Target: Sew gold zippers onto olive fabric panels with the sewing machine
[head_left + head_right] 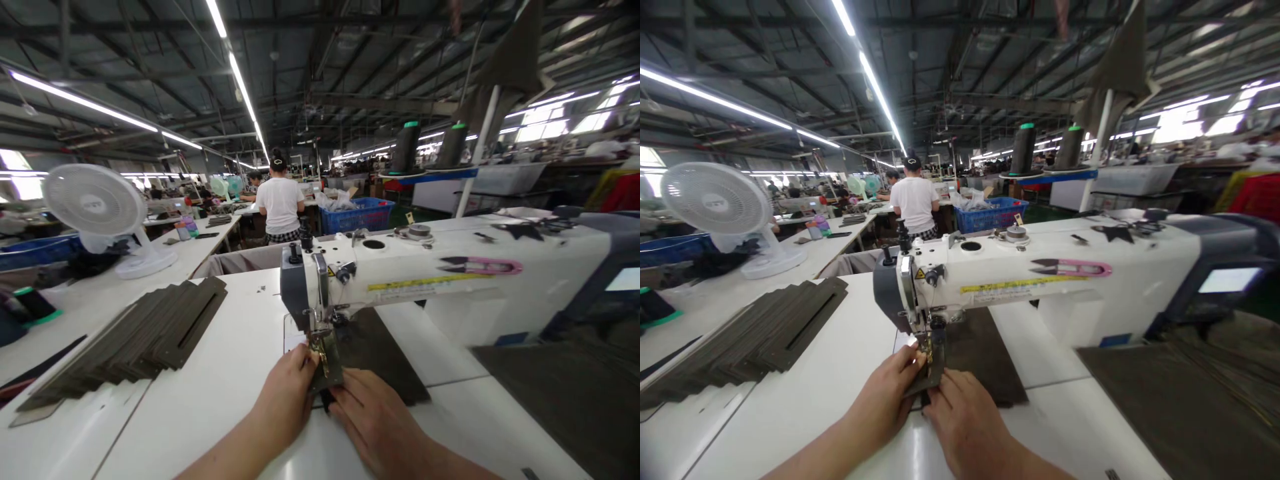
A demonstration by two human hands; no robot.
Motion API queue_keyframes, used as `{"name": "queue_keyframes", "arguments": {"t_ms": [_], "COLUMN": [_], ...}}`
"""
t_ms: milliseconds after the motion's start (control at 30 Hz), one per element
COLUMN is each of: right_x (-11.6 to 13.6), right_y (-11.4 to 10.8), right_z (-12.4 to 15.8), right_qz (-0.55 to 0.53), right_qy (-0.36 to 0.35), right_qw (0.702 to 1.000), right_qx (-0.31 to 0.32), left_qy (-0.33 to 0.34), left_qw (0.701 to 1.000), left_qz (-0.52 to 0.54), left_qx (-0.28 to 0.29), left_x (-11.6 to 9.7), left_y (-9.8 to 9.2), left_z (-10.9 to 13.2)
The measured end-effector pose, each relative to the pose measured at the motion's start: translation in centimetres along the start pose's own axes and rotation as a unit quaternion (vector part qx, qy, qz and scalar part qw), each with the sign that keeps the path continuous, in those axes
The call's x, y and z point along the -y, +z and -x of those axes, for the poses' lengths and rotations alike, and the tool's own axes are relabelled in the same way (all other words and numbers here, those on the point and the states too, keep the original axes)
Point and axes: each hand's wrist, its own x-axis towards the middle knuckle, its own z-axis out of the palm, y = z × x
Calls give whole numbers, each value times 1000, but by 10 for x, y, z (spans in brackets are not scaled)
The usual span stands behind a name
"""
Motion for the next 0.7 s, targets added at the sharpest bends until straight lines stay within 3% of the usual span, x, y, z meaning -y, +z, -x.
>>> {"name": "queue_keyframes", "arguments": {"t_ms": [133, 267, 400, 600, 700], "right_x": [-6, -16, -27, -41, -46], "right_y": [-7, -6, 0, 16, 20], "right_z": [-20, -38, -42, -43, -43], "right_qz": [7, -60, -117, -128, -162], "right_qy": [91, 92, 110, 190, 193], "right_qw": [991, 982, 978, 971, 965], "right_qx": [98, 156, 133, 71, 71], "left_qy": [-3, -3, -22, -131, -17], "left_qw": [1000, 1000, 998, 987, 992], "left_qz": [2, -10, 7, 16, 71], "left_qx": [1, -16, -59, -96, -101], "left_x": [-5, -5, -6, -14, -14], "left_y": [-2, -1, -1, -5, -2], "left_z": [4, 2, 2, 12, 19]}}
